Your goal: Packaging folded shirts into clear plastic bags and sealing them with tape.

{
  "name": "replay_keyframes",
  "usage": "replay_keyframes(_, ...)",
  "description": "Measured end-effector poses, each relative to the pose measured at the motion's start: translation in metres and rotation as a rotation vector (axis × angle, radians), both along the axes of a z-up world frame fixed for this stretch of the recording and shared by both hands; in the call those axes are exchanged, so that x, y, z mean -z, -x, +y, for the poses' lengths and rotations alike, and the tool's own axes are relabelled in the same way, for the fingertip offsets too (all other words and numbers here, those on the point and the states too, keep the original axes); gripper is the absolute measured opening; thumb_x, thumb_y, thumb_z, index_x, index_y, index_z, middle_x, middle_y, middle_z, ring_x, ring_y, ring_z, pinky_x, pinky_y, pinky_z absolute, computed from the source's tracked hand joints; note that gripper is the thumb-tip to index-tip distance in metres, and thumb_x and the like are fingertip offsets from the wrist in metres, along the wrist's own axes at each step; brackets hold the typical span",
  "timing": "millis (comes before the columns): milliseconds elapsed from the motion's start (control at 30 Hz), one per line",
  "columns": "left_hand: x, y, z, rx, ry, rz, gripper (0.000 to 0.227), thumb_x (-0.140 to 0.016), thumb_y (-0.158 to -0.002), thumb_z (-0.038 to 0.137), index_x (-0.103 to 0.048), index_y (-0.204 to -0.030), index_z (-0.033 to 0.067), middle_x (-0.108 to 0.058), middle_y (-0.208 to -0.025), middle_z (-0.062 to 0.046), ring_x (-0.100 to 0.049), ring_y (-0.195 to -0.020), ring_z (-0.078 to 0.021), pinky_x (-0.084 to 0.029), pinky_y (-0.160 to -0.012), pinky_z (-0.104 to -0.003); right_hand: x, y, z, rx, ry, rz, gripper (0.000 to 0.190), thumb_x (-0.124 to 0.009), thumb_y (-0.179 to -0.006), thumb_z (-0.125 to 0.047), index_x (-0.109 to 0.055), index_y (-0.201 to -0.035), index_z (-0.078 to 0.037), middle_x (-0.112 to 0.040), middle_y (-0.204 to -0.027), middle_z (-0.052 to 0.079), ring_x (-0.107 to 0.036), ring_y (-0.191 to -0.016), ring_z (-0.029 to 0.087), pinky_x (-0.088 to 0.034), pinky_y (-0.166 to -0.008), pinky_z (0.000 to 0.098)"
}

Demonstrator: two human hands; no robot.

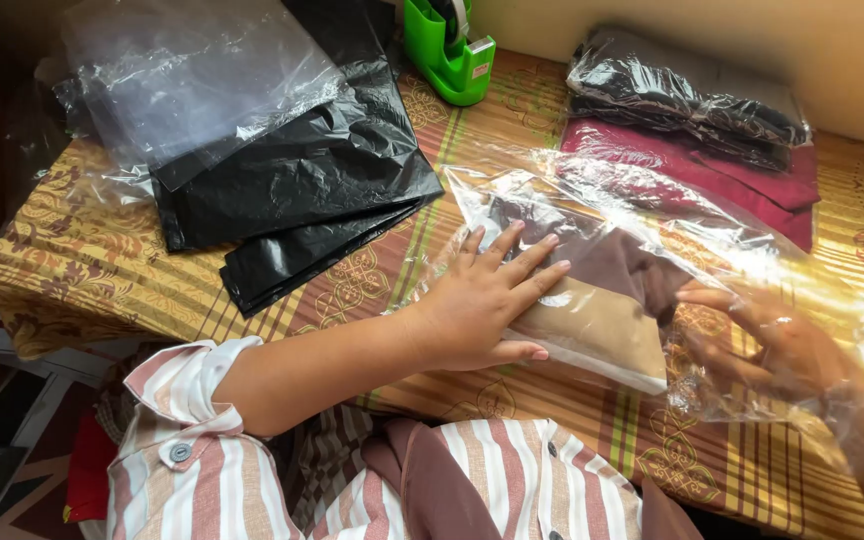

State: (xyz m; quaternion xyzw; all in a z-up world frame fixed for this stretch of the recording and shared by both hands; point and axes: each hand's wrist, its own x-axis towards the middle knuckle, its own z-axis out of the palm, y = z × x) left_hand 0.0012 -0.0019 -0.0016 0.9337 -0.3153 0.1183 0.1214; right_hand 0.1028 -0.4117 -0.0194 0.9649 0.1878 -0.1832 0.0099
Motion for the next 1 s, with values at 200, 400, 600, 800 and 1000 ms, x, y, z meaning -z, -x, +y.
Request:
replay_keyframes(200,0.002,-0.002,-0.001,-0.008,-0.019,0.032,0.092,-0.057,-0.09,0.071,-0.032,-0.159,0.0141,-0.028,-0.166,-0.019,-0.016,-0.153,-0.0484,-0.016,-0.116,-0.071,-0.018,0.007,0.079,-0.651,-0.703,-0.192,0.045,-0.078,-0.076,-0.013,-0.072,-0.12,-0.015,-0.069,-0.131,0.011,-0.063,-0.125,0.031,-0.051,-0.109,0.0432)
replay_keyframes(400,0.0,0.002,0.002,-0.009,0.0,0.014,0.089,-0.056,-0.091,0.069,-0.035,-0.157,0.0128,-0.031,-0.165,-0.019,-0.018,-0.152,-0.0506,-0.015,-0.117,-0.07,0.02,-0.004,0.09,-0.702,-0.649,-0.088,0.058,-0.071,-0.074,-0.014,-0.069,-0.132,-0.022,-0.061,-0.143,0.008,-0.041,-0.145,0.035,-0.036,-0.121,0.0508)
replay_keyframes(600,-0.014,0.006,0.001,-0.055,-0.1,0.091,0.094,-0.053,-0.089,0.074,-0.035,-0.16,0.0158,-0.03,-0.166,-0.017,-0.019,-0.153,-0.0495,-0.021,-0.117,-0.069,0.028,0.004,0.108,-0.768,-0.769,-0.237,0.044,-0.049,-0.097,-0.029,-0.069,-0.136,-0.025,-0.062,-0.146,0.004,-0.046,-0.142,0.039,-0.045,-0.107,0.0465)
replay_keyframes(800,-0.001,0.004,0.0,-0.022,-0.021,0.028,0.093,-0.058,-0.088,0.07,-0.037,-0.156,0.0109,-0.025,-0.166,-0.02,-0.017,-0.151,-0.0533,-0.017,-0.113,-0.074,-0.034,0.027,0.087,-0.537,-1.06,0.361,0.035,-0.066,-0.089,-0.016,-0.072,-0.124,-0.016,-0.059,-0.15,0.01,-0.029,-0.158,0.034,-0.02,-0.129,0.0549)
replay_keyframes(1000,-0.009,0.007,0.002,0.013,-0.007,0.033,0.094,-0.06,-0.087,0.068,-0.035,-0.158,0.0119,-0.025,-0.167,-0.017,-0.021,-0.151,-0.0502,-0.018,-0.114,-0.07,-0.033,0.023,-0.015,0.491,-1.513,0.921,0.033,-0.065,-0.091,-0.013,-0.074,-0.113,0.009,-0.077,-0.114,0.035,-0.076,-0.098,0.048,-0.064,-0.084,0.0635)
